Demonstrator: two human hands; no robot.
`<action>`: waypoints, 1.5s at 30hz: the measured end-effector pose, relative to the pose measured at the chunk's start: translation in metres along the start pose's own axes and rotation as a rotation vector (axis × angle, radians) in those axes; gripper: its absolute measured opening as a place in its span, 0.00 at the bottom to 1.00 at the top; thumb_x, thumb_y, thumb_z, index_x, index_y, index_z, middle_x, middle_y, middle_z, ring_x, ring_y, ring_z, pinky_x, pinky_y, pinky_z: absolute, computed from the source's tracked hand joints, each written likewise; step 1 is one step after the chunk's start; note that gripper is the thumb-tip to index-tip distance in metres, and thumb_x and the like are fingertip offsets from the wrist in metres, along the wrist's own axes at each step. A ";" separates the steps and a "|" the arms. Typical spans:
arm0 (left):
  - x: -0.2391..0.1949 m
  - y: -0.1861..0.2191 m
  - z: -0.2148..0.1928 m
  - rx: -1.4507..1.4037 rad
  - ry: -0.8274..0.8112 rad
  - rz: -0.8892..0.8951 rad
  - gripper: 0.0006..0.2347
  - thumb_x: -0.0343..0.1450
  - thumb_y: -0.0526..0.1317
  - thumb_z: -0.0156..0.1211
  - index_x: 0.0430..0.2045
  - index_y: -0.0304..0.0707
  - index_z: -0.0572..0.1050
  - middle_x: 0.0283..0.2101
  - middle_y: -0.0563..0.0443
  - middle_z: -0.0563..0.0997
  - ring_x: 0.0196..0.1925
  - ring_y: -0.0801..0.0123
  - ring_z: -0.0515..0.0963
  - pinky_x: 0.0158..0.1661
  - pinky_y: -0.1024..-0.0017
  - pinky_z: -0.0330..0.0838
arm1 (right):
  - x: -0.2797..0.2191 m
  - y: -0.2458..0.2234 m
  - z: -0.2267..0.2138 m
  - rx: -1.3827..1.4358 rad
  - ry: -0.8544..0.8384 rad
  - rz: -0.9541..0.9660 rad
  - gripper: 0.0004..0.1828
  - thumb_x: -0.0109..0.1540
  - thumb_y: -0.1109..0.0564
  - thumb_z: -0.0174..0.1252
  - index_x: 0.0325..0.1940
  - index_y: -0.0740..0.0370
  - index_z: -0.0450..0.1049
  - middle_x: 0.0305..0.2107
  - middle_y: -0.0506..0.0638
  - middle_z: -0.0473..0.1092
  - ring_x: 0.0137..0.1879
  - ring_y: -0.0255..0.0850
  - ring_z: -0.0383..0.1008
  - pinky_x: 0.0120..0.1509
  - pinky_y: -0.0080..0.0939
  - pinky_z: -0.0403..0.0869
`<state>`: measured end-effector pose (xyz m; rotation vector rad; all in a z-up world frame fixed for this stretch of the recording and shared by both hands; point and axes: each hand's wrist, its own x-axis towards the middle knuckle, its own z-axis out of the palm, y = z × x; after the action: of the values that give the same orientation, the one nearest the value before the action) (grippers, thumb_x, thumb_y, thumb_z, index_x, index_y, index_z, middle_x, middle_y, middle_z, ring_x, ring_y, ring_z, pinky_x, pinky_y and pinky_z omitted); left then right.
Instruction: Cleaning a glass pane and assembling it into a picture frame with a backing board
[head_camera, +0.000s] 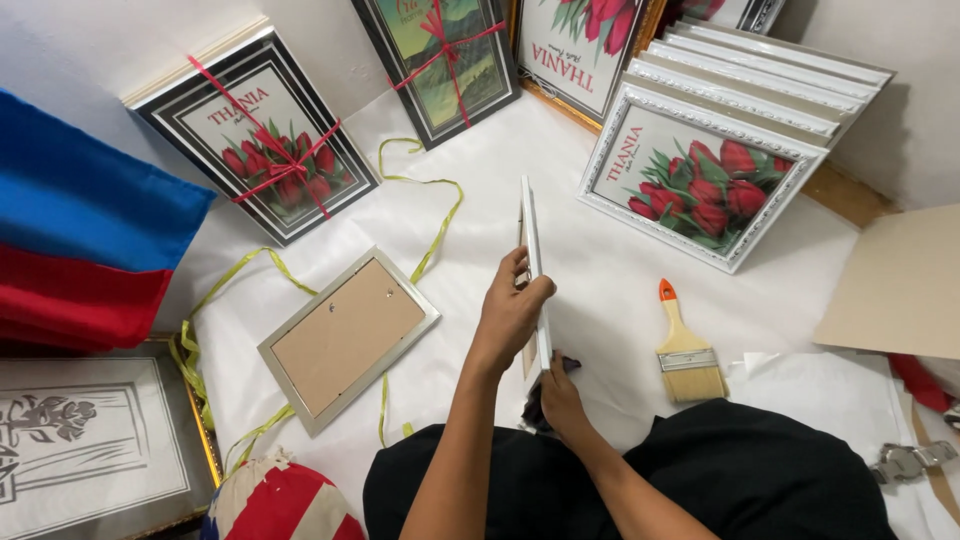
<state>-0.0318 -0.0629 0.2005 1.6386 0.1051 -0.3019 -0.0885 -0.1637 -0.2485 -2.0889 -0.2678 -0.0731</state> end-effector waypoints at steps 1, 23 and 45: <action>0.001 0.000 -0.001 0.002 0.002 0.002 0.39 0.61 0.43 0.55 0.68 0.19 0.53 0.67 0.10 0.56 0.68 0.18 0.59 0.63 0.31 0.54 | 0.000 0.018 0.017 0.002 0.001 -0.003 0.30 0.68 0.72 0.39 0.73 0.57 0.64 0.51 0.50 0.71 0.61 0.39 0.67 0.75 0.46 0.61; 0.014 -0.005 -0.010 -0.029 -0.015 -0.010 0.38 0.60 0.40 0.57 0.67 0.21 0.54 0.66 0.13 0.58 0.67 0.18 0.61 0.61 0.31 0.58 | 0.082 -0.239 -0.127 0.753 0.087 0.640 0.31 0.68 0.52 0.41 0.77 0.52 0.56 0.69 0.56 0.63 0.73 0.49 0.63 0.73 0.50 0.61; 0.021 -0.016 -0.020 -0.041 -0.019 0.000 0.37 0.60 0.40 0.57 0.67 0.25 0.56 0.65 0.16 0.61 0.67 0.21 0.63 0.61 0.33 0.60 | 0.124 -0.178 -0.107 0.875 0.064 0.603 0.28 0.70 0.44 0.45 0.75 0.49 0.62 0.54 0.60 0.72 0.53 0.52 0.75 0.57 0.49 0.74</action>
<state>-0.0134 -0.0438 0.1806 1.5951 0.0957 -0.3137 -0.0012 -0.1489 -0.0231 -1.2178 0.3333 0.2917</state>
